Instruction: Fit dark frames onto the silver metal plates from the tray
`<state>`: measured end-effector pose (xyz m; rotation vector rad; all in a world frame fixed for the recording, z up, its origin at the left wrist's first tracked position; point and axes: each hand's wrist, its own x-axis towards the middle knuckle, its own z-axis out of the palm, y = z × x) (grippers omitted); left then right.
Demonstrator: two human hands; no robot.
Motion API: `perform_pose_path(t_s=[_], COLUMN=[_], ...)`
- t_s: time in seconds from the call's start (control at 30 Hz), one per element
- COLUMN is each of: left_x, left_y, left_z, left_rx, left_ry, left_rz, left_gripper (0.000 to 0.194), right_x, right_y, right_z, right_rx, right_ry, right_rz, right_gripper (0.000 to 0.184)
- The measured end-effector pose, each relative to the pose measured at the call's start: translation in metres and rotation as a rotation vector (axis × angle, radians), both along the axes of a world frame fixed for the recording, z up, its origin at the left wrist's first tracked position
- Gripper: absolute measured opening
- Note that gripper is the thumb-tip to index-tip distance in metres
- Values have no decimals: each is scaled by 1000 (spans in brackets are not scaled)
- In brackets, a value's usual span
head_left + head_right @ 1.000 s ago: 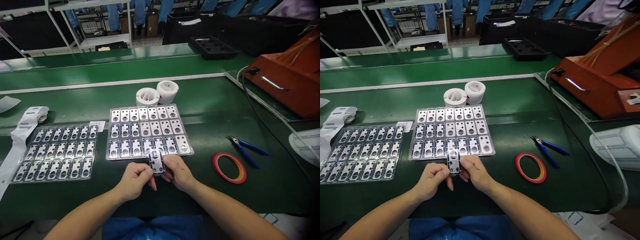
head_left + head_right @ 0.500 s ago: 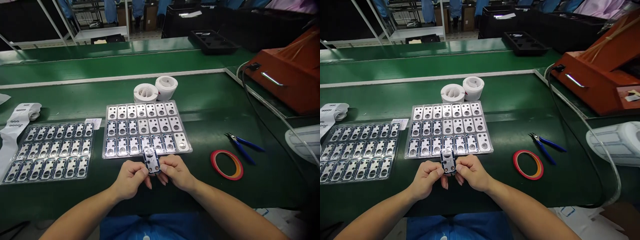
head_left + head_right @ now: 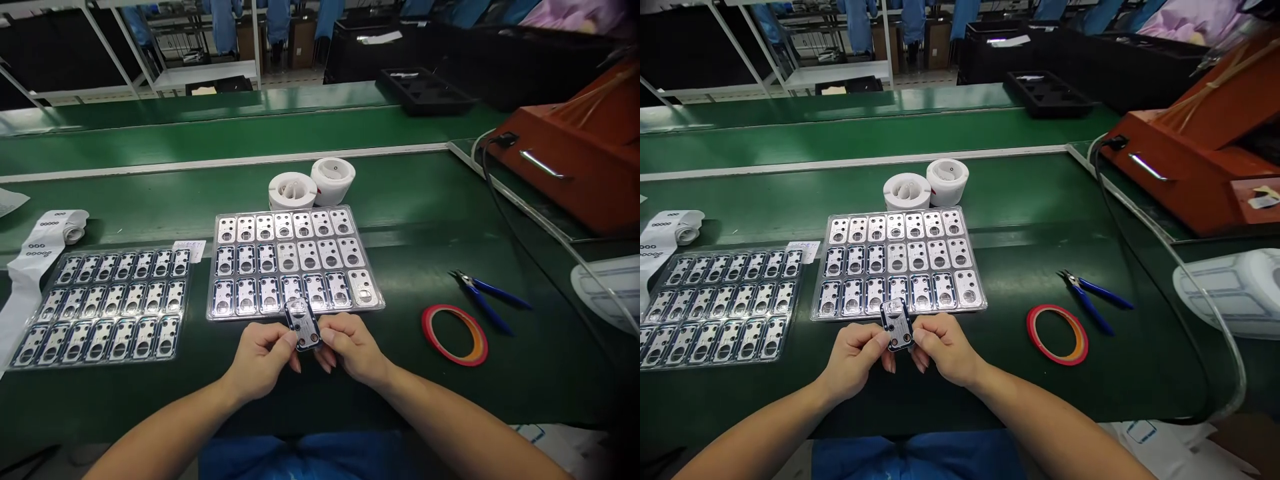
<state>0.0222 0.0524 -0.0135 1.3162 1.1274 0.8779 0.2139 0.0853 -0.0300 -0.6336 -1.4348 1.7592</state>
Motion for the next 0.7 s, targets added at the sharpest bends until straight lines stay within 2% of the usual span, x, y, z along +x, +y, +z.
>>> perform_pose_path(t_s=[0.1,0.17,0.3,0.37,0.47,0.53,0.7], left_x=[3,5,8,10,14,15,15], left_y=[0,0,1,-1,-3,-4,-3], left_z=[2,3,5,4,1,-2,-12], left_rx=[31,61,96,95,156,225,334], left_ry=[73,105,173,198,254,284,318], left_rz=[65,77,24,-23,-104,-139,-155], left_gripper=[45,42,36,34,30,27,24], right_x=[-1,0,4,7,10,8,-17], right_y=[0,2,9,12,18,26,76], right_z=[4,6,9,11,19,29,50], right_rx=[54,153,408,426,335,298,349], right_ry=[-55,-133,-208,-199,-223,-305,-614], right_rz=[-51,-119,-358,-477,-607,-619,-401], right_gripper=[36,30,12,4,9,13,22])
